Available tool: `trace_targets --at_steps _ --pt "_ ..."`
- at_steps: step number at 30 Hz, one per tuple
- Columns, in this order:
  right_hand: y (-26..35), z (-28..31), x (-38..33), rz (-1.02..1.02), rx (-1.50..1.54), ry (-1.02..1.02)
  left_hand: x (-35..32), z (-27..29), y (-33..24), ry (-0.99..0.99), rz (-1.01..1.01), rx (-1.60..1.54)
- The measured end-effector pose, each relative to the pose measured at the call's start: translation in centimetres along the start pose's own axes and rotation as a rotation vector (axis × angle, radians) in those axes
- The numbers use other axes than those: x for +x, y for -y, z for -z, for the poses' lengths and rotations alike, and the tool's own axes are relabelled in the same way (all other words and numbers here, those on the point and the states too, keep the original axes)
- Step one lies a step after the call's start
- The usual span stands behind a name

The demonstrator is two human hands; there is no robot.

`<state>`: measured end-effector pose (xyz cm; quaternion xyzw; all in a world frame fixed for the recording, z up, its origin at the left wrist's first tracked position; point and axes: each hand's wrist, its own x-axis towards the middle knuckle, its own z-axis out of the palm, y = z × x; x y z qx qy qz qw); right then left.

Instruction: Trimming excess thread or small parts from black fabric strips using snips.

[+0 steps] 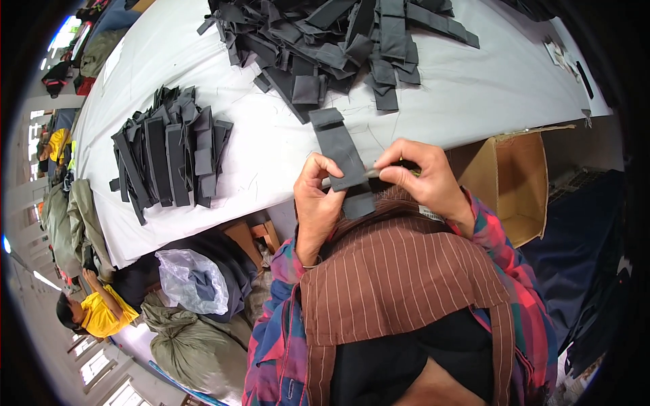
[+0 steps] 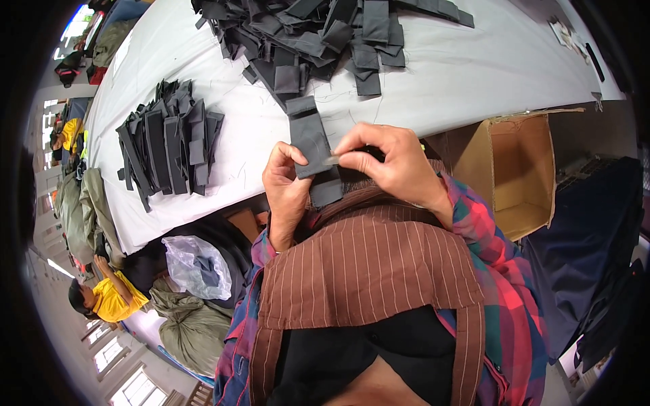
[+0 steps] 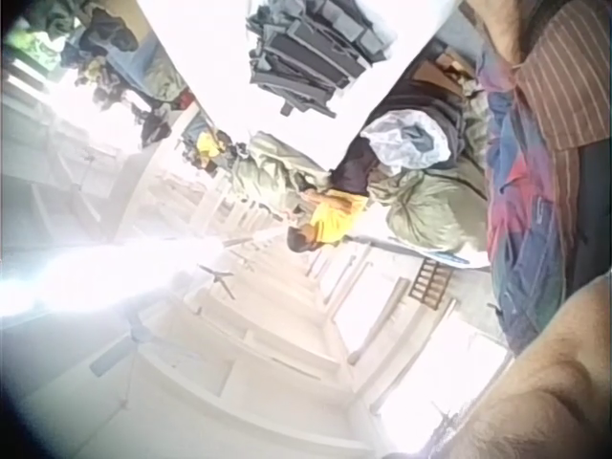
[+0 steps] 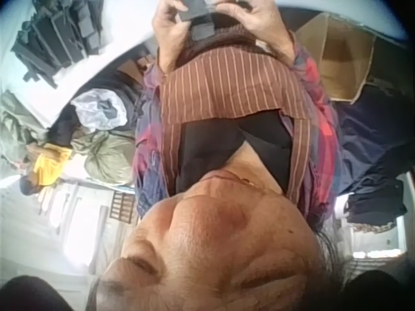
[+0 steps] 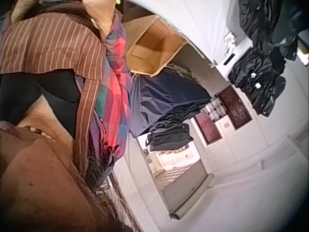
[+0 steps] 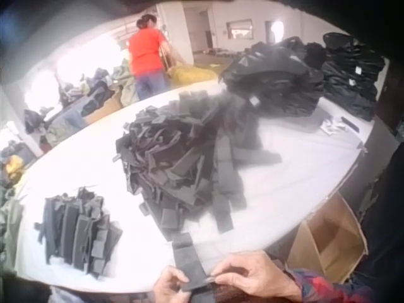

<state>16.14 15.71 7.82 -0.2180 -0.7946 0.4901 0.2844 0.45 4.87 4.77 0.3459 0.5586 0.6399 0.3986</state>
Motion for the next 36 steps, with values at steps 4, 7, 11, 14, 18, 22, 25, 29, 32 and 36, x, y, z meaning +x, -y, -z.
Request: trace_targets --at_steps 4,7,11,14,18,22,25,29,32,36 --pt "-0.5 -0.7 1.6 -0.446 0.403 0.123 0.1 -0.2 0.1 0.142 -0.194 0.404" --pt "0.6 -0.8 0.9 -0.267 0.398 0.114 -0.4 -0.3 0.9 -0.023 -0.152 0.177" --pt "0.3 -1.7 0.1 -0.048 0.28 0.12 0.3 0.8 0.9 -0.125 0.013 -0.103" --pt "0.2 -1.9 0.5 0.004 0.136 0.135 0.5 1.5 2.9 -0.175 0.125 -0.182" --pt "0.3 -2.0 0.5 0.013 0.13 0.113 0.4 1.8 3.1 -0.282 0.131 0.064" --pt "-0.2 -2.3 0.4 -0.017 0.134 0.078 0.2 1.5 1.2 -0.041 0.24 -0.44" --pt "-0.2 -2.7 0.5 -0.019 0.076 0.043 -0.3 0.1 -1.0 0.035 0.27 -0.627" --pt "-0.3 -2.3 0.4 0.034 -0.049 0.079 -0.1 -0.3 0.3 -0.038 0.303 -0.535" --pt "-0.4 -1.3 0.6 0.075 -0.147 0.058 0.1 0.0 0.6 -0.09 0.268 -0.497" --pt "-0.5 -0.3 1.1 -0.012 -0.166 -0.198 0.2 -0.3 -0.2 -0.063 0.273 -0.467"
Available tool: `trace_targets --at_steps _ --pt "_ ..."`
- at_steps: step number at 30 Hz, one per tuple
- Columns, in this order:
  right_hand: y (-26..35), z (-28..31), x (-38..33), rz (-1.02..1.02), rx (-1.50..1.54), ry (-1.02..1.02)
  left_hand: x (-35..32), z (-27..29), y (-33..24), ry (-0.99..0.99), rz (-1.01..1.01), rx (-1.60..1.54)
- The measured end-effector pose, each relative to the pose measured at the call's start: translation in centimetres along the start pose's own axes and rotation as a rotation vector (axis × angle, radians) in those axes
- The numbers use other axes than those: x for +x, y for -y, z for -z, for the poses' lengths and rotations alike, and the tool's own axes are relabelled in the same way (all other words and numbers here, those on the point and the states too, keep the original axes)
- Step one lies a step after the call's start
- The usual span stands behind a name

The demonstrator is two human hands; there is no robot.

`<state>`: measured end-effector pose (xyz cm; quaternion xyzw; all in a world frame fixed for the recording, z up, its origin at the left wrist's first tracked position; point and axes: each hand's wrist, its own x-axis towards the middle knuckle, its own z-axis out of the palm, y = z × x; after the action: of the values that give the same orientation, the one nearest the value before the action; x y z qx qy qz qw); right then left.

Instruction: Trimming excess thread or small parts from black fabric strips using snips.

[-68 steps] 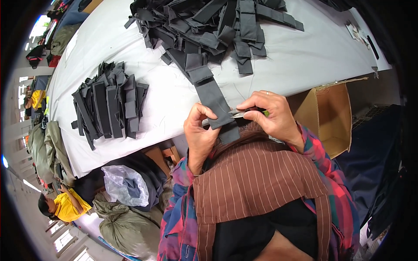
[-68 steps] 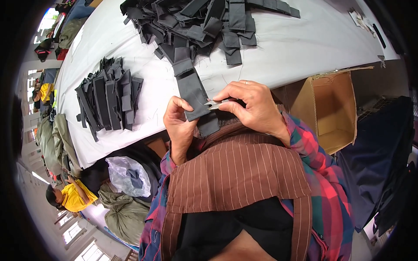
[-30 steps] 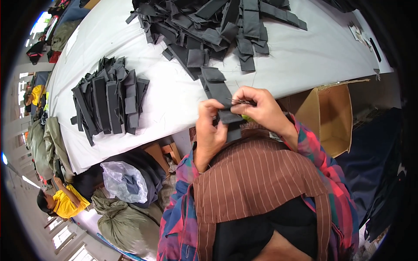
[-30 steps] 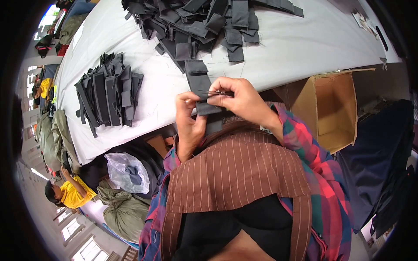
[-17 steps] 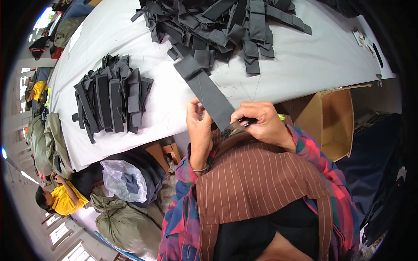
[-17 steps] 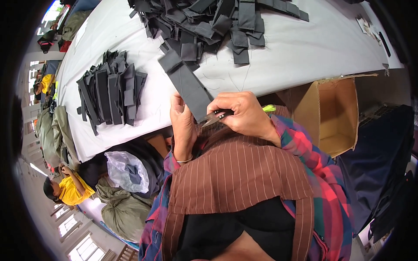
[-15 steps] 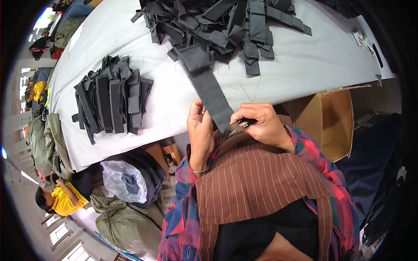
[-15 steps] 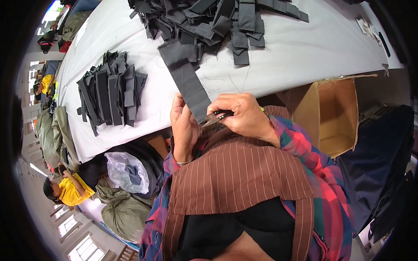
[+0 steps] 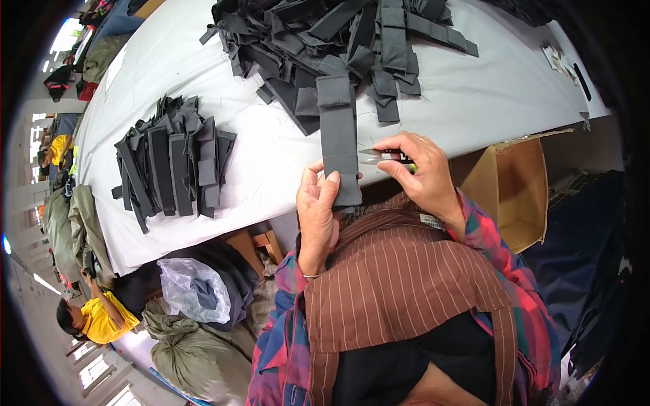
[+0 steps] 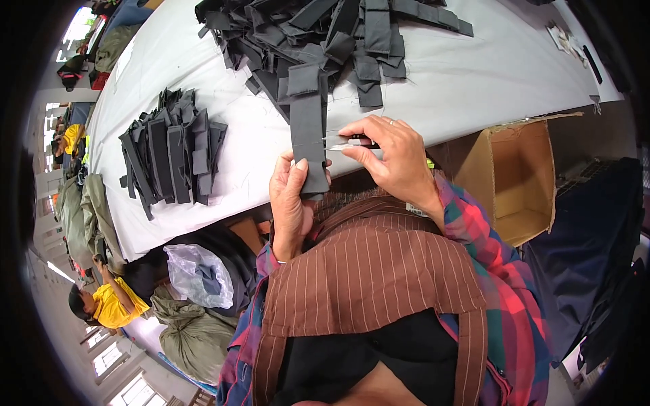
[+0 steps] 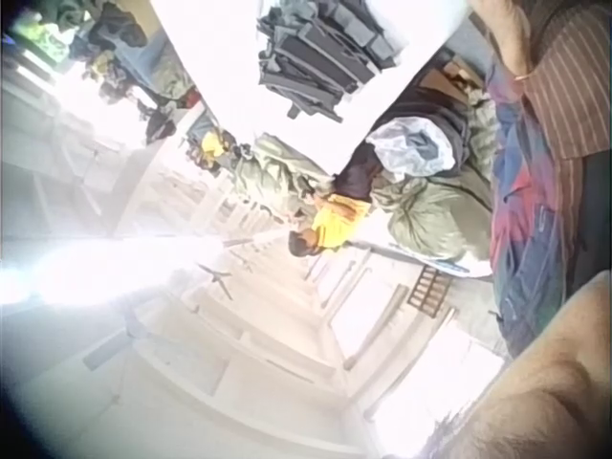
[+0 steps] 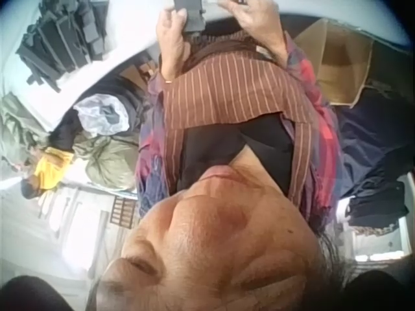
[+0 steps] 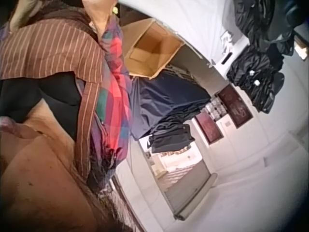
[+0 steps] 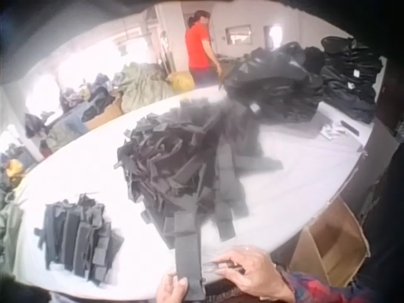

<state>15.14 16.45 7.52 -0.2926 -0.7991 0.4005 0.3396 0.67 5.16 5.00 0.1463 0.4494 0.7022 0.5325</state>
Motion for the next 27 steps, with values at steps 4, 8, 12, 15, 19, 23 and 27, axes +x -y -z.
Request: trace_targets --at_steps 4,8,12,15,19,23,27 --pt "-0.2 -0.2 0.5 0.141 -0.243 0.008 -0.2 -0.2 0.2 0.001 0.009 0.023" --pt "-0.6 0.1 0.3 0.16 -0.309 -0.036 -0.2 0.0 0.1 0.007 0.026 0.056" --pt "0.8 -0.1 0.7 0.034 -0.141 -0.057 -0.4 -0.1 0.8 -0.031 -0.038 0.119" --pt "0.5 -1.6 0.8 0.036 -0.136 0.005 -0.6 -0.4 1.1 -0.039 -0.068 0.191" --pt "0.3 -2.0 0.8 0.085 -0.166 0.031 -0.7 -0.3 1.1 -0.018 -0.089 0.261" --pt "0.4 -2.1 0.7 0.14 -0.203 0.021 -0.8 -0.6 0.9 -0.049 -0.067 0.199" --pt "0.1 -1.6 0.5 0.186 -0.292 0.035 -0.8 -0.2 0.8 -0.033 -0.022 0.128"
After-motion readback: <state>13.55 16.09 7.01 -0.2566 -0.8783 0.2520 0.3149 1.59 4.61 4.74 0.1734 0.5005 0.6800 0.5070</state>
